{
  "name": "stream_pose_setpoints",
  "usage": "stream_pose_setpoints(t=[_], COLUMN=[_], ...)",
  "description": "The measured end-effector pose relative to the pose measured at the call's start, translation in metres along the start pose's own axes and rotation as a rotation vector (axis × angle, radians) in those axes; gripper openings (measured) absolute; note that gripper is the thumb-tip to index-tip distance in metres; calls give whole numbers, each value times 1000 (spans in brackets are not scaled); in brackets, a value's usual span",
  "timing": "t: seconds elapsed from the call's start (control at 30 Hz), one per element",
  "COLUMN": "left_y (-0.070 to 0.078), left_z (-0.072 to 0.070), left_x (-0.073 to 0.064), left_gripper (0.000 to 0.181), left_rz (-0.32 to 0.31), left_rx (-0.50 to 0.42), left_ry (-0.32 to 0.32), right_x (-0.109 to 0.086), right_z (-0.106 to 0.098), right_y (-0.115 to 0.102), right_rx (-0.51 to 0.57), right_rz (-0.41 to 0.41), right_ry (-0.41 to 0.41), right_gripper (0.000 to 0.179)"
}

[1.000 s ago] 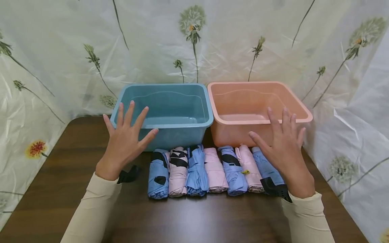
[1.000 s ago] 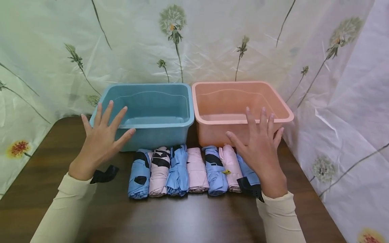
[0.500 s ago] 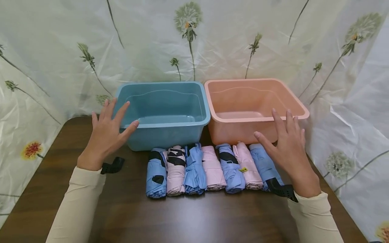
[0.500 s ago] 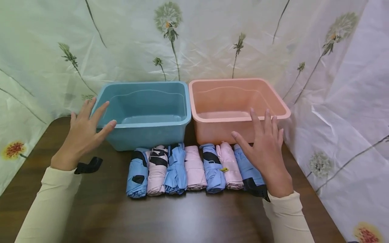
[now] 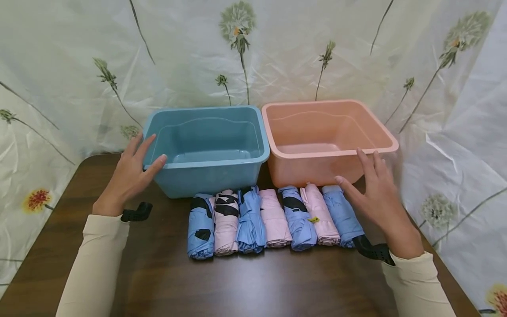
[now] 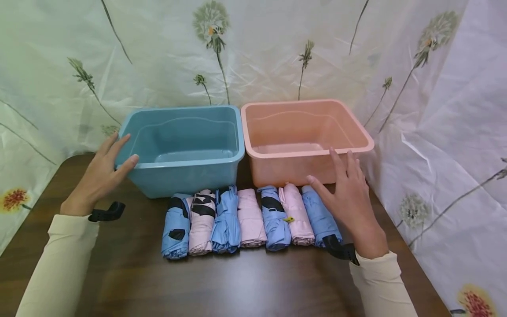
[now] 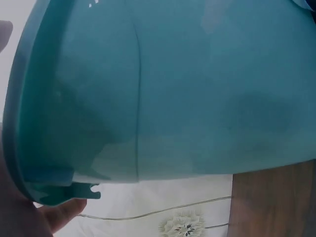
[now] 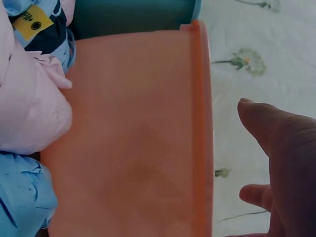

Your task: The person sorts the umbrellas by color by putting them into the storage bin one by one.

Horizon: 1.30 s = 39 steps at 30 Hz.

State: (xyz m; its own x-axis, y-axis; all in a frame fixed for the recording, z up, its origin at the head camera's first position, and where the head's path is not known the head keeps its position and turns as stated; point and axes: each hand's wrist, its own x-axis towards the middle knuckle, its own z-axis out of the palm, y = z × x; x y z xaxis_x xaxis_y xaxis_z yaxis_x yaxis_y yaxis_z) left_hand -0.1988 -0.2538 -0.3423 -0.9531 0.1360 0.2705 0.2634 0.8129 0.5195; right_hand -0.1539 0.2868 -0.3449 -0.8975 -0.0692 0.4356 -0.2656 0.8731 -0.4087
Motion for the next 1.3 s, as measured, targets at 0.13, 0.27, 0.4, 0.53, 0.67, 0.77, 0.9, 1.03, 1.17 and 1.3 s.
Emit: stream_pose_setpoints(t=[0.13, 0.27, 0.4, 0.53, 0.67, 0.77, 0.9, 1.03, 1.17, 1.3], left_y=[-3, -5, -6, -7, -6, -5, -4, -4, -4, -6], left_z=[-1, -4, -2, 7, 17, 20, 22, 19, 17, 19], left_x=[1, 2, 3, 3, 5, 4, 4, 4, 3, 3], left_gripper=[74, 76, 77, 73, 69, 66, 62, 60, 59, 59], left_rz=[-12, -25, -33, -33, -31, -25, -10, 1, 4, 4], left_rx=[16, 51, 60, 40, 31, 37, 42, 46, 43, 40], left_ry=[13, 17, 18, 39, 86, 113, 138, 155, 156, 161], right_x=[1, 0, -4, -10, -16, -21, -27, -27, -25, -25], right_z=[5, 11, 12, 13, 15, 18, 20, 22, 24, 26], right_y=[2, 4, 8, 15, 21, 26, 29, 30, 33, 37], right_rx=[32, 52, 46, 30, 29, 35, 28, 6, -14, -23], right_rz=[-13, -26, -7, 20, 47, 65, 84, 110, 132, 175], right_ry=[-21, -59, -108, -165, -215, -261, -310, -353, -392, -463], right_gripper=[87, 90, 91, 90, 90, 91, 91, 91, 93, 98])
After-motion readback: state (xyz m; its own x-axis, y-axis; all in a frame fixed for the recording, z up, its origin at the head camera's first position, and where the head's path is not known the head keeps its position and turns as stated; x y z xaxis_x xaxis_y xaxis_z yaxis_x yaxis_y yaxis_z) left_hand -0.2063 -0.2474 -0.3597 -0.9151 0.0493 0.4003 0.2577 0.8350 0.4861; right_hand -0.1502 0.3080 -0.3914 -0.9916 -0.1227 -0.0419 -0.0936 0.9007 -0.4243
